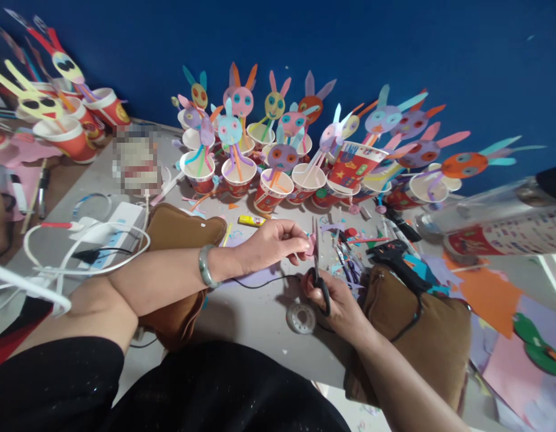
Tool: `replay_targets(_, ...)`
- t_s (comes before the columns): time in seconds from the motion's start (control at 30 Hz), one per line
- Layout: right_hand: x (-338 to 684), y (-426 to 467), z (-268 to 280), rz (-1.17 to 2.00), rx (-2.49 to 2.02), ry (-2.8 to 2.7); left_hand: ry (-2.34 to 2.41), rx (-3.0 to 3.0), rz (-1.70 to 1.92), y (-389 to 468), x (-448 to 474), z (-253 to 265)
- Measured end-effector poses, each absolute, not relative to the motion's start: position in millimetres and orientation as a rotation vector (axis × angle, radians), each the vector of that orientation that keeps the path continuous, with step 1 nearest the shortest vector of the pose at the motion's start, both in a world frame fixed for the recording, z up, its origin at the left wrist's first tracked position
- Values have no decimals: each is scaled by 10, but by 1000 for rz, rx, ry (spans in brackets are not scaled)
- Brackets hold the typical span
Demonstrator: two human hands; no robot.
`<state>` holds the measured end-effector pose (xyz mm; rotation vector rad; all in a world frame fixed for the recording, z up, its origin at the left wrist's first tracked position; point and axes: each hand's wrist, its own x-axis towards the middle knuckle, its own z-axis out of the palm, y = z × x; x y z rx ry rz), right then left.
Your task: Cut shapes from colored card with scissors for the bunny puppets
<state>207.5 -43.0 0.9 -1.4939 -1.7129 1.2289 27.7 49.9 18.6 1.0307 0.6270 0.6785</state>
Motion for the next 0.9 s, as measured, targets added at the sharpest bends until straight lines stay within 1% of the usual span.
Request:
replay_targets(0.5,2119,-425,53,1253,-1572,-1740,634,1028,685,500,268,219)
replay_targets(0.9,2137,-427,125,1252,-1530,-1736,635,1034,712,489,258,220)
